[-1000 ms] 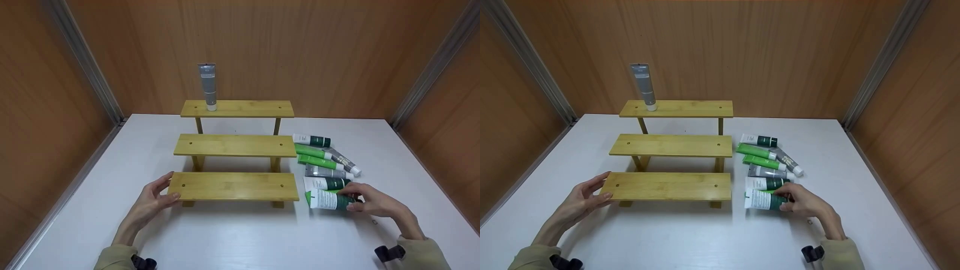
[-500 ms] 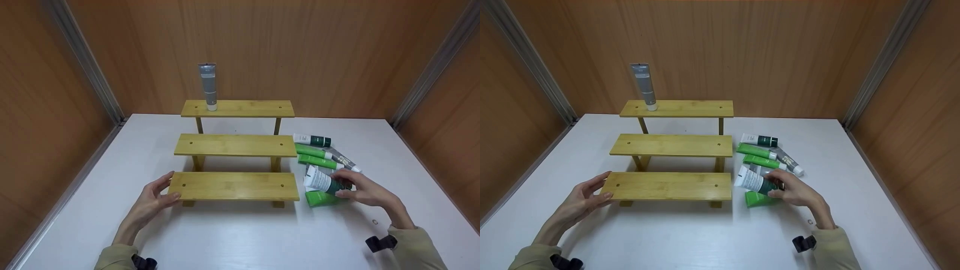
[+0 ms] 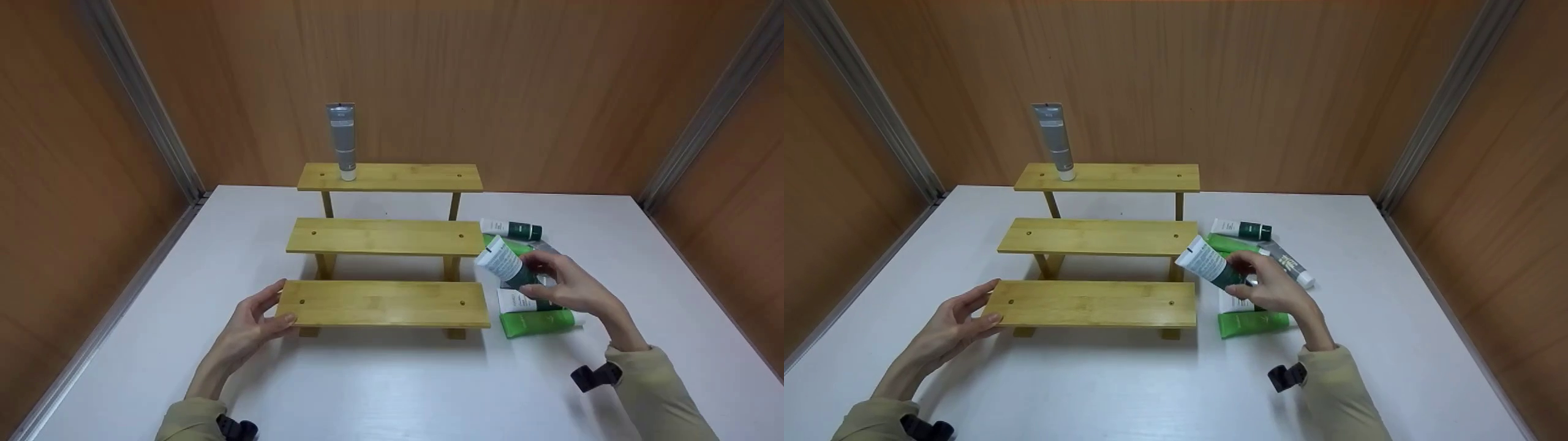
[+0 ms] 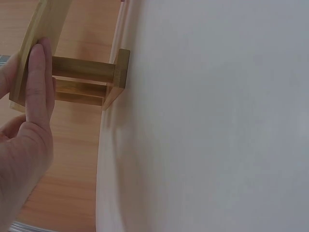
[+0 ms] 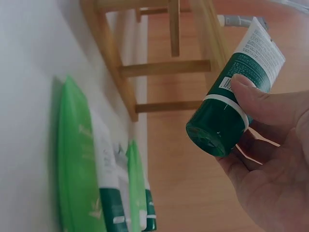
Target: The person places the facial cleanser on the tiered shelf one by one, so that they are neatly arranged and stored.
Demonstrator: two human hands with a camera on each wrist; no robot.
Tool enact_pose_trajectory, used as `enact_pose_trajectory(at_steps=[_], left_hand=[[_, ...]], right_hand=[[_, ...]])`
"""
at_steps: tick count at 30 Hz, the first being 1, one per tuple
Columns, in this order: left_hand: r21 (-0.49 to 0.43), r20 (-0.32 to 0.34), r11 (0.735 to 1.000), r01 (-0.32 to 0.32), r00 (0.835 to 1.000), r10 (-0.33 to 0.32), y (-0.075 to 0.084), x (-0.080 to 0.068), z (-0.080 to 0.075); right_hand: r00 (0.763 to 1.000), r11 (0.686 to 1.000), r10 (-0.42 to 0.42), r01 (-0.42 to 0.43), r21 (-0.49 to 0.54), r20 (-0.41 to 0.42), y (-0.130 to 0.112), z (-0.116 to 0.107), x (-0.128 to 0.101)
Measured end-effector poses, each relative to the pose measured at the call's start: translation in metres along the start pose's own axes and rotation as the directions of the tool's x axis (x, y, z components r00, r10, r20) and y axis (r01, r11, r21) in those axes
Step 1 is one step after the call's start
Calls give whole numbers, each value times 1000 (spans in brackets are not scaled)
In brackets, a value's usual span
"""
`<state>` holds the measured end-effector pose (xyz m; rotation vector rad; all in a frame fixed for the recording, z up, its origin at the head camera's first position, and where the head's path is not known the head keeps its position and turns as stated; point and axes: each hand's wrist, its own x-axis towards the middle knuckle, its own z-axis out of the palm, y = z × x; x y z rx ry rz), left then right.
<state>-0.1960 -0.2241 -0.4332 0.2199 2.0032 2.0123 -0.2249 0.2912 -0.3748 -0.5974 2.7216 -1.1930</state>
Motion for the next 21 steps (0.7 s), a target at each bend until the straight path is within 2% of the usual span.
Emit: enact_pose_trajectory(at_steps=[14, 21], left_hand=[[28, -18, 1000, 12, 1000, -12, 0, 1, 0], [20, -21, 1000, 10, 1000, -10, -1, 0, 0]], right_hand=[[992, 991, -9, 26, 129, -126, -36, 5, 35], [973, 979, -13, 60, 196, -232, -50, 9, 54]])
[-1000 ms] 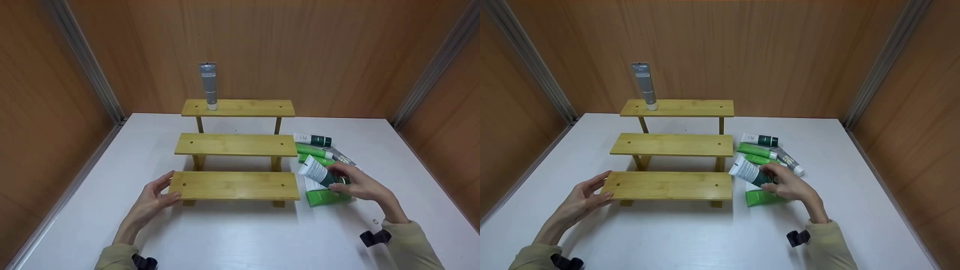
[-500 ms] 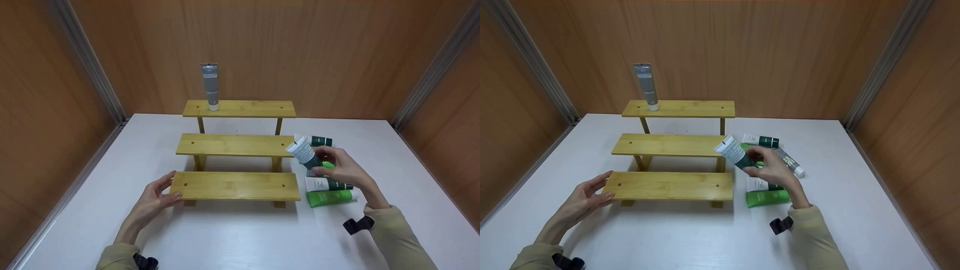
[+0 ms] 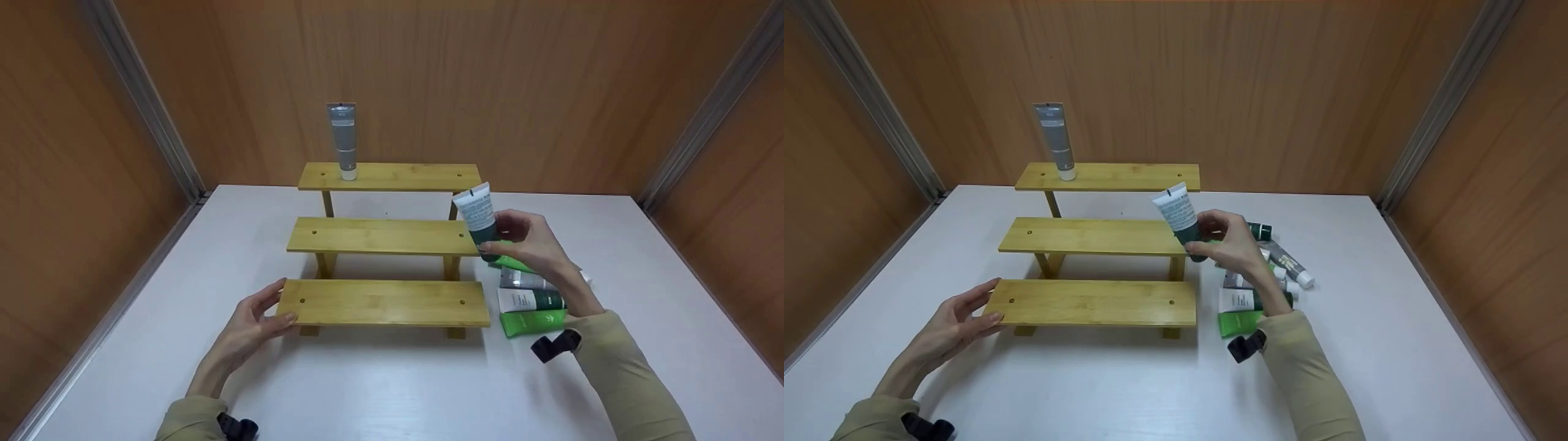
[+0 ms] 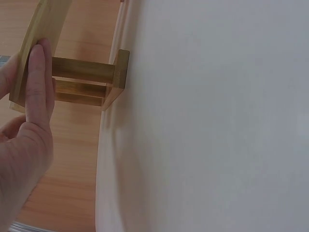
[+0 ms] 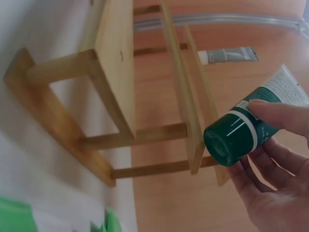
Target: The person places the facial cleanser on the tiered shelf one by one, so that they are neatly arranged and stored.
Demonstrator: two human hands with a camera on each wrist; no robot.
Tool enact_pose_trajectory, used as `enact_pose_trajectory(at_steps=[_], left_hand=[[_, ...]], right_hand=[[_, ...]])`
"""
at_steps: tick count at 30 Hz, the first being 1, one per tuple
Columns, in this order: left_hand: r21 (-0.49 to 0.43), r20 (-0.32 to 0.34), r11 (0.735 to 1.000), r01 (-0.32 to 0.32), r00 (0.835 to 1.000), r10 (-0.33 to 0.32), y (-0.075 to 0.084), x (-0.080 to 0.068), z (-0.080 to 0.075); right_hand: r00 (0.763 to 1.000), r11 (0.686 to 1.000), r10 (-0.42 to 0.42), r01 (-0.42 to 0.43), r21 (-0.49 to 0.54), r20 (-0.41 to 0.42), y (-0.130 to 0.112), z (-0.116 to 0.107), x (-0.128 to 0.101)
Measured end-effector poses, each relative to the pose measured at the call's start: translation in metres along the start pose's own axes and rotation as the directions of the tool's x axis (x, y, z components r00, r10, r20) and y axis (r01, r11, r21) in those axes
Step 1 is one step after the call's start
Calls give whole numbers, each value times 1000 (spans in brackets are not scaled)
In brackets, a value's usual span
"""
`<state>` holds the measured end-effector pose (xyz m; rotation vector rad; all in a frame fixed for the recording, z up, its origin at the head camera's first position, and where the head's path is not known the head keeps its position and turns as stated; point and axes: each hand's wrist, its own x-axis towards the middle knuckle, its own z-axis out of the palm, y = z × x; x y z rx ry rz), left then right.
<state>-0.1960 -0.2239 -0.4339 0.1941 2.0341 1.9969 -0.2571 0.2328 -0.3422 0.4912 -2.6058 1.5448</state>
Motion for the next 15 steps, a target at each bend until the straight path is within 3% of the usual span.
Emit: enact_pose_trajectory(at_steps=[7, 15], left_hand=[[-12, 3, 1000, -5, 1000, 5, -1, 1, -1], [-5, 0, 1000, -13, 1000, 13, -2, 1, -5]], right_hand=[[994, 993, -10, 23, 117, -111, -7, 13, 21], [983, 973, -27, 68, 223, -184, -21, 29, 46]])
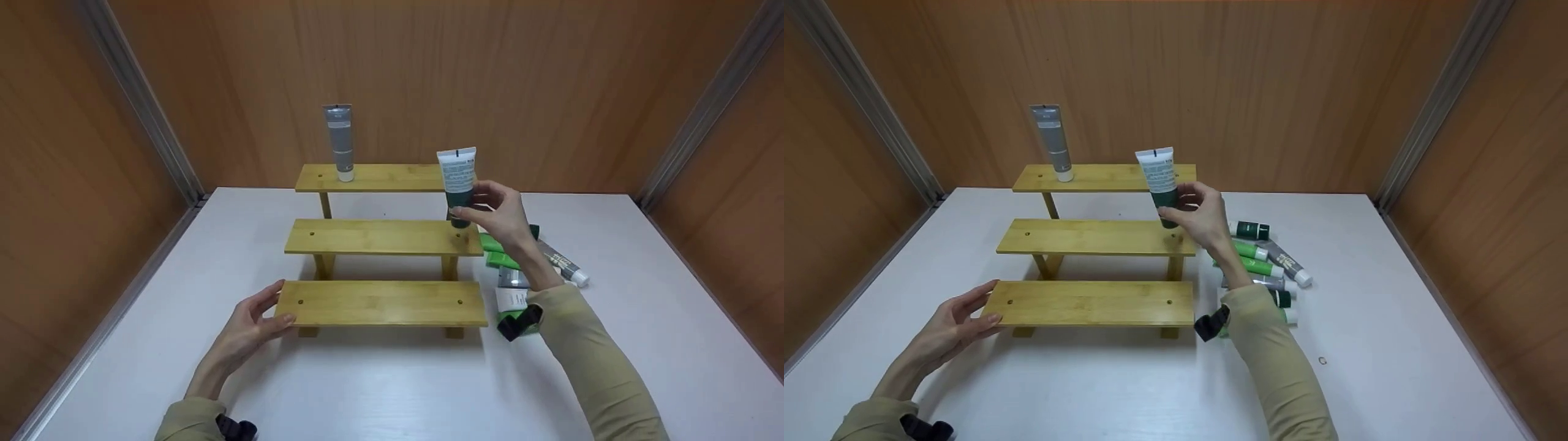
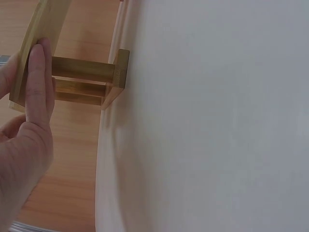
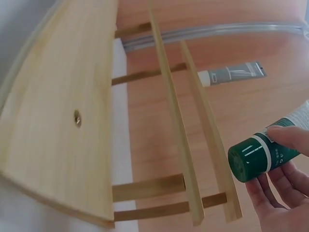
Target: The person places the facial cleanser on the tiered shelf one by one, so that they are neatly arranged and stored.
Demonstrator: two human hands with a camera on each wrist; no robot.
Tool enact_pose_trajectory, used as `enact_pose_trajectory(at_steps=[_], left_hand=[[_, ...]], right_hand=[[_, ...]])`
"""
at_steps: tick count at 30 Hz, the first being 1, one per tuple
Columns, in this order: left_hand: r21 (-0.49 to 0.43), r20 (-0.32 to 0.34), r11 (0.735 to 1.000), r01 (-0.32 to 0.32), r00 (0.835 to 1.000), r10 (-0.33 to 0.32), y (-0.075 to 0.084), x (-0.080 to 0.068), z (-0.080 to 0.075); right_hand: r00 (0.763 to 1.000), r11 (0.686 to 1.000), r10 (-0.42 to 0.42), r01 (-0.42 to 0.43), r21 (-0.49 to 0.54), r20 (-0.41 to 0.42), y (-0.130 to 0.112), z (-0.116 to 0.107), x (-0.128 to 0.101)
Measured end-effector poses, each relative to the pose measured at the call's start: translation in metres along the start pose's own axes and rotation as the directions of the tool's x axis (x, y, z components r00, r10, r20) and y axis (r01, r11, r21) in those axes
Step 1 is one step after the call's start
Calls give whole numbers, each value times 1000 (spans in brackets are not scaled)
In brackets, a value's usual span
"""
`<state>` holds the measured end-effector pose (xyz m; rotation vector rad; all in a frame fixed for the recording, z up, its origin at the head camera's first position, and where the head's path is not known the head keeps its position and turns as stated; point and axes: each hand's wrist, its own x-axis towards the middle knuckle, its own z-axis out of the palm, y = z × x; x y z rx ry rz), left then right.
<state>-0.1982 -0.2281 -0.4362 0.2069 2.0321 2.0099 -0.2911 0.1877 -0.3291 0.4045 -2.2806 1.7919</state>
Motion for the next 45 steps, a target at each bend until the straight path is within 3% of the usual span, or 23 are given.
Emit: enact_pose_trajectory(at_steps=[7, 21, 26, 32, 45], left_hand=[[-1, -4, 1000, 26, 1000, -26, 0, 1, 1], [-8, 8, 1000, 6, 1000, -6, 1, 1, 0], [5, 2, 1000, 2, 1000, -2, 1, 1, 0], [9, 3, 1000, 7, 1000, -7, 2, -1, -1], [19, 8, 1000, 15, 1000, -15, 3, -4, 0]], right_hand=[[999, 999, 6, -4, 46, -51, -8, 18, 15], [990, 993, 23, -7, 117, -137, -13, 54, 50], [986, 994, -15, 33, 103, -169, -11, 63, 59], [979, 996, 31, -14, 84, -202, -13, 71, 68], [980, 998, 22, -11, 54, -195, -9, 90, 80]])
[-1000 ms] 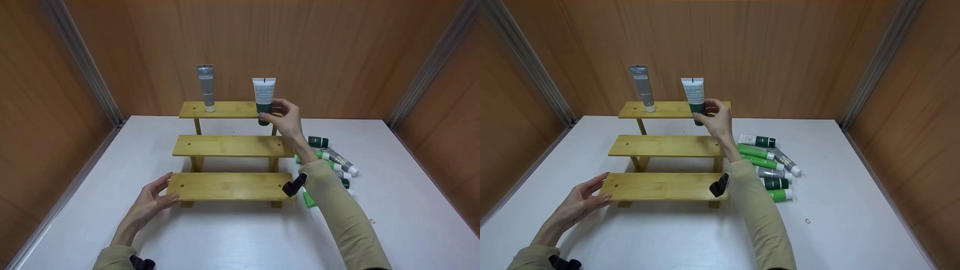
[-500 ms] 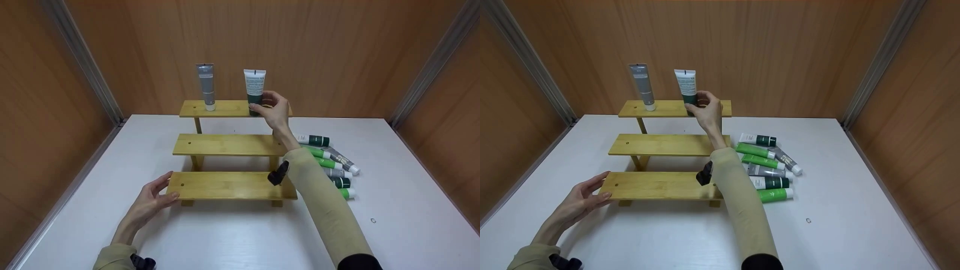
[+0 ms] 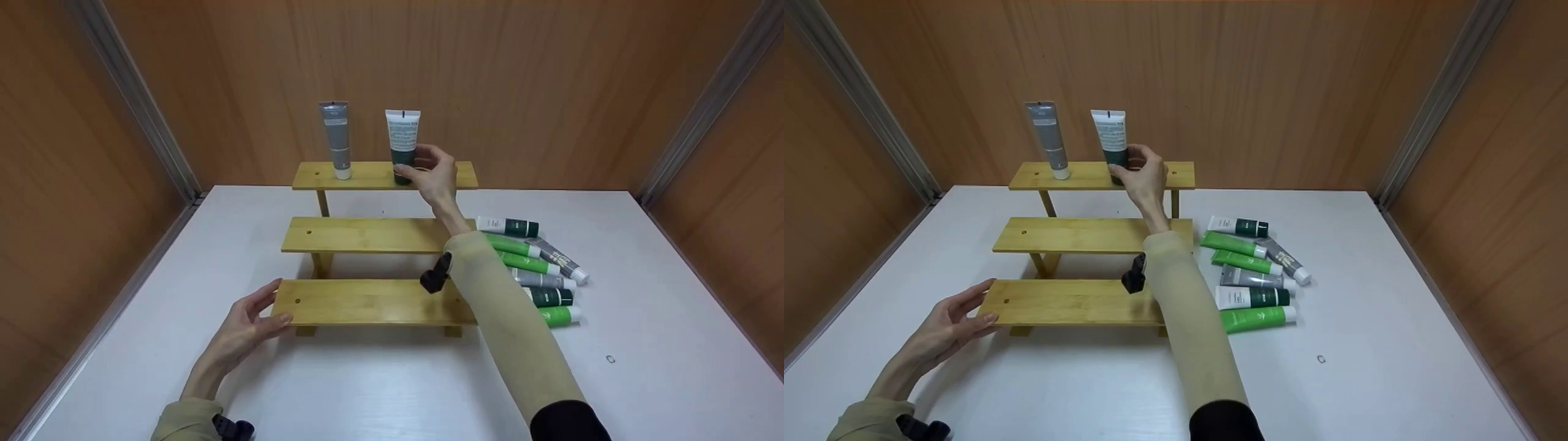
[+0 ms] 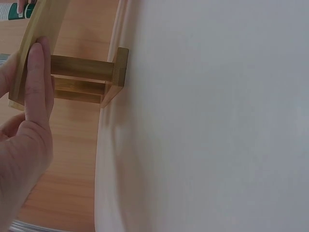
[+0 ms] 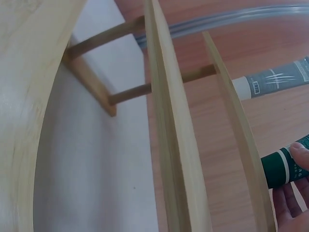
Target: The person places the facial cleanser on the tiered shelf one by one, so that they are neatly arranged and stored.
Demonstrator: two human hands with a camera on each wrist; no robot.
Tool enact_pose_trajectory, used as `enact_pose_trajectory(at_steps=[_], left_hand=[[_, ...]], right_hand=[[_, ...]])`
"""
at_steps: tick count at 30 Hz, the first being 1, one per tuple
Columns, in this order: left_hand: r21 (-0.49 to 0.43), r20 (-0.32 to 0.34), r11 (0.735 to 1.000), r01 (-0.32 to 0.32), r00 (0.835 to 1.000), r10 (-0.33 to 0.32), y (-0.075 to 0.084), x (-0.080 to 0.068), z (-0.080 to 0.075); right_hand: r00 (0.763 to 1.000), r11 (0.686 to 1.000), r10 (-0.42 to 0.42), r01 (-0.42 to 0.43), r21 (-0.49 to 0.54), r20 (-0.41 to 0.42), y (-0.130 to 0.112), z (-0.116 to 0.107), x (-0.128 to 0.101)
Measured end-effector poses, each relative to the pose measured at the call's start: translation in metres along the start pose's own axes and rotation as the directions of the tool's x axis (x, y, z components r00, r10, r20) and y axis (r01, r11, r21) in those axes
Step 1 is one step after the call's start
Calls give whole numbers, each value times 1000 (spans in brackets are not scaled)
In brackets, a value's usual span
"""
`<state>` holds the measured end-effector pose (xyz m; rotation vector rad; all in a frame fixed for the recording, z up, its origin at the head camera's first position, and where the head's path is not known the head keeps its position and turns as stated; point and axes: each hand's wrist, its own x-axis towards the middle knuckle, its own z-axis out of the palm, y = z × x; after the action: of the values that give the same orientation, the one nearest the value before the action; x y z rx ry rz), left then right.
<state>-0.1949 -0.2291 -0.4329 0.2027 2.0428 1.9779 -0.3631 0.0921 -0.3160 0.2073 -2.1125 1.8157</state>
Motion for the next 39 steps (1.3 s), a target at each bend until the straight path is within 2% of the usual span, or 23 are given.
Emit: enact_pose_trajectory(at_steps=[7, 16, 21, 33, 39], left_hand=[[-16, 4, 1000, -10, 1000, 11, 2, -1, 1], [-34, 0, 999, 7, 1000, -7, 2, -3, 1], [-21, 1, 1000, 6, 1000, -6, 2, -3, 2], [3, -7, 1000, -4, 1000, 5, 1, -3, 3], [-47, 12, 999, -14, 1000, 15, 1, -4, 2]], right_hand=[[999, 999, -37, 37, -18, -1, 0, 9, 4], [999, 996, -49, 48, -70, -10, -2, 20, 5], [997, 990, -74, 72, -125, -11, -1, 24, 5], [989, 980, -135, 125, -153, -57, 1, 30, 5], [985, 978, -156, 143, -152, -77, 4, 30, 6]])
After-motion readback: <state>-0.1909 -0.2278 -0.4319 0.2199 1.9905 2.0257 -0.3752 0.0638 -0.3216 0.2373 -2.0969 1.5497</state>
